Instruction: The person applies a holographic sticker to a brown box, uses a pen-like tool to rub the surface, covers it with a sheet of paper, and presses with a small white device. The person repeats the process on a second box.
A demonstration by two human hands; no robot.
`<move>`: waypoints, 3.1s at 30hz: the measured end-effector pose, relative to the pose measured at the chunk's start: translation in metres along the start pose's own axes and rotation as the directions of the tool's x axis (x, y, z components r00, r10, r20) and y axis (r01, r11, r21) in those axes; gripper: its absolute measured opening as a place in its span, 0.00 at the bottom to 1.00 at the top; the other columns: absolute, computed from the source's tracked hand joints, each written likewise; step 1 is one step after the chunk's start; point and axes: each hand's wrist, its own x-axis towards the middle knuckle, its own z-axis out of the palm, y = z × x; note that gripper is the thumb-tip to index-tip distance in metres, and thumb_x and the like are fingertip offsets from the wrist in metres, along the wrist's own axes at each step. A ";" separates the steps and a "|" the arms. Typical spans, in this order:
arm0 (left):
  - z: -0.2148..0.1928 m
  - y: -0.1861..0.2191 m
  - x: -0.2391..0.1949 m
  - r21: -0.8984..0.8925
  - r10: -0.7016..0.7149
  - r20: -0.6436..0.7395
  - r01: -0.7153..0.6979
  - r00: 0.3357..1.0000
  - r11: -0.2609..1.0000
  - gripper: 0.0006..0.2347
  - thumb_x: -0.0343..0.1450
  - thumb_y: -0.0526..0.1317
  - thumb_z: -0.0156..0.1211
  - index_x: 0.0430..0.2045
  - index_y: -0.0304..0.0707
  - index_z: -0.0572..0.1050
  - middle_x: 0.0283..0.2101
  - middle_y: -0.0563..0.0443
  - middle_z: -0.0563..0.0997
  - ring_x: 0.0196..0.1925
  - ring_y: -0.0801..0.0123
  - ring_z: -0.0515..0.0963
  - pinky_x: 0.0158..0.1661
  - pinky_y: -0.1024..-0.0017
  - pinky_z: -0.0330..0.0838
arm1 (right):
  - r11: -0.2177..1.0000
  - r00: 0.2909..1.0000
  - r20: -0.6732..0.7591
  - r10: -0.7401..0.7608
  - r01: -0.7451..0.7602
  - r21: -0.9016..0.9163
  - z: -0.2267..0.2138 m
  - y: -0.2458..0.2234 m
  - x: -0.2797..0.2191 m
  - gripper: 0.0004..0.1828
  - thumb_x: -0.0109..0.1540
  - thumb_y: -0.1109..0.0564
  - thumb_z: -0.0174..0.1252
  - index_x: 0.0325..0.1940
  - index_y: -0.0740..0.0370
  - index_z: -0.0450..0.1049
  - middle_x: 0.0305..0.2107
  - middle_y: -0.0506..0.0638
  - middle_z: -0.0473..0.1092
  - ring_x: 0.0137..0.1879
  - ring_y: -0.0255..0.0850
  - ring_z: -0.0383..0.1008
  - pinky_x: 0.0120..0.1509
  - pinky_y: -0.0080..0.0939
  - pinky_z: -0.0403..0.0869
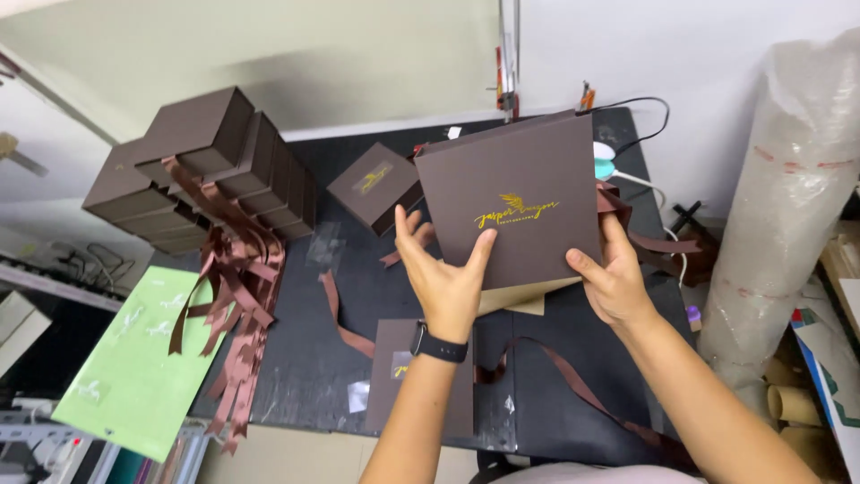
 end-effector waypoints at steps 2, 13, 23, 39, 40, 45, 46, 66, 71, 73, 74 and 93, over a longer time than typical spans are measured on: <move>-0.004 0.008 0.001 -0.040 -0.061 0.026 0.062 0.998 0.997 0.49 0.57 0.43 0.81 0.70 0.29 0.51 0.57 0.28 0.70 0.54 0.41 0.77 0.55 0.48 0.68 | 1.000 1.000 0.014 0.003 -0.003 -0.001 0.003 0.004 -0.005 0.46 0.60 0.68 0.60 0.81 0.56 0.51 0.65 0.49 0.61 0.69 0.38 0.62 0.74 0.47 0.65; -0.002 0.007 0.004 -0.052 -0.248 0.071 0.251 0.966 0.967 0.46 0.50 0.51 0.84 0.61 0.33 0.64 0.54 0.36 0.72 0.58 0.44 0.75 0.59 0.50 0.65 | 0.999 0.997 0.071 0.027 -0.030 0.040 -0.001 0.024 -0.003 0.52 0.59 0.69 0.61 0.83 0.54 0.46 0.66 0.48 0.62 0.70 0.37 0.64 0.74 0.42 0.66; -0.012 -0.027 -0.003 -0.185 -0.225 0.381 0.312 0.897 0.932 0.49 0.52 0.39 0.84 0.68 0.32 0.56 0.60 0.31 0.69 0.64 0.43 0.68 0.61 0.46 0.60 | 0.982 0.992 0.042 0.119 -0.124 0.141 -0.020 0.045 0.006 0.48 0.59 0.68 0.59 0.82 0.53 0.50 0.65 0.48 0.64 0.69 0.41 0.65 0.74 0.47 0.67; -0.037 -0.044 -0.028 -0.246 -0.521 0.340 0.609 0.783 0.754 0.36 0.54 0.32 0.81 0.58 0.41 0.67 0.47 0.46 0.80 0.47 0.63 0.78 0.51 0.60 0.77 | 0.917 0.936 0.141 0.321 -0.345 0.202 -0.016 0.078 0.012 0.45 0.59 0.68 0.59 0.79 0.51 0.54 0.66 0.44 0.61 0.71 0.42 0.63 0.75 0.49 0.65; -0.038 -0.047 -0.033 -0.244 -0.525 0.333 0.609 0.783 0.755 0.36 0.54 0.32 0.81 0.58 0.41 0.67 0.47 0.46 0.80 0.47 0.63 0.78 0.51 0.60 0.77 | 0.914 0.934 0.147 0.325 -0.351 0.204 -0.007 0.075 0.011 0.45 0.59 0.68 0.59 0.79 0.51 0.54 0.66 0.44 0.61 0.71 0.42 0.63 0.75 0.49 0.65; -0.033 -0.056 -0.074 -0.715 -0.788 0.096 0.593 0.608 0.370 0.16 0.66 0.31 0.70 0.41 0.41 0.70 0.38 0.53 0.77 0.34 0.67 0.79 0.43 0.72 0.74 | 0.855 0.891 0.100 0.443 -0.453 0.253 0.049 0.090 -0.010 0.44 0.62 0.64 0.56 0.81 0.48 0.49 0.70 0.41 0.54 0.73 0.40 0.58 0.78 0.51 0.62; -0.036 -0.040 -0.066 -0.721 -0.789 0.077 0.581 0.610 0.379 0.16 0.66 0.31 0.70 0.41 0.41 0.70 0.38 0.53 0.77 0.34 0.67 0.79 0.43 0.72 0.74 | 0.851 0.887 0.120 0.446 -0.461 0.252 0.067 0.086 -0.016 0.44 0.62 0.64 0.56 0.81 0.48 0.49 0.70 0.41 0.54 0.73 0.40 0.58 0.78 0.51 0.62; -0.397 -0.229 0.167 -0.723 -0.677 -0.134 0.397 0.723 0.566 0.12 0.70 0.47 0.61 0.35 0.39 0.76 0.31 0.50 0.83 0.18 0.71 0.75 0.16 0.75 0.67 | 0.955 0.960 0.169 0.224 -0.251 0.159 0.288 0.147 0.004 0.19 0.76 0.50 0.44 0.59 0.65 0.73 0.39 0.56 0.75 0.56 0.48 0.75 0.75 0.47 0.69; -0.429 -0.258 0.319 -0.681 -0.767 -0.169 0.490 0.619 0.544 0.25 0.60 0.55 0.64 0.46 0.42 0.73 0.35 0.51 0.72 0.33 0.68 0.71 0.35 0.65 0.77 | 0.874 0.736 0.664 -0.132 0.402 -0.272 0.435 0.108 -0.030 0.20 0.72 0.52 0.42 0.52 0.60 0.79 0.46 0.51 0.80 0.50 0.41 0.75 0.58 0.43 0.72; -0.424 -0.283 0.362 -0.677 -0.797 -0.188 0.512 0.574 0.528 0.26 0.56 0.57 0.67 0.40 0.38 0.74 0.17 0.53 0.65 0.18 0.74 0.64 0.30 0.65 0.79 | 0.845 0.639 0.749 -0.173 0.487 -0.221 0.481 0.109 -0.040 0.19 0.71 0.50 0.46 0.58 0.58 0.77 0.48 0.52 0.79 0.46 0.41 0.72 0.54 0.45 0.71; -0.419 -0.293 0.379 -0.683 -0.820 -0.204 0.522 0.535 0.510 0.29 0.55 0.58 0.67 0.43 0.38 0.74 0.23 0.49 0.70 0.21 0.70 0.68 0.32 0.65 0.80 | 0.891 0.593 0.793 -0.140 0.426 -0.161 0.501 0.112 -0.044 0.19 0.68 0.58 0.50 0.63 0.60 0.72 0.54 0.58 0.76 0.57 0.46 0.73 0.65 0.46 0.68; -0.391 -0.322 0.413 -0.269 -0.806 -0.266 0.762 0.530 0.590 0.50 0.27 0.75 0.55 0.38 0.41 0.68 0.37 0.53 0.72 0.30 0.71 0.82 0.31 0.74 0.89 | 0.525 0.659 0.752 0.010 0.637 -0.565 0.318 0.158 -0.145 0.22 0.69 0.58 0.43 0.64 0.47 0.73 0.60 0.58 0.71 0.53 0.57 0.78 0.57 0.58 0.76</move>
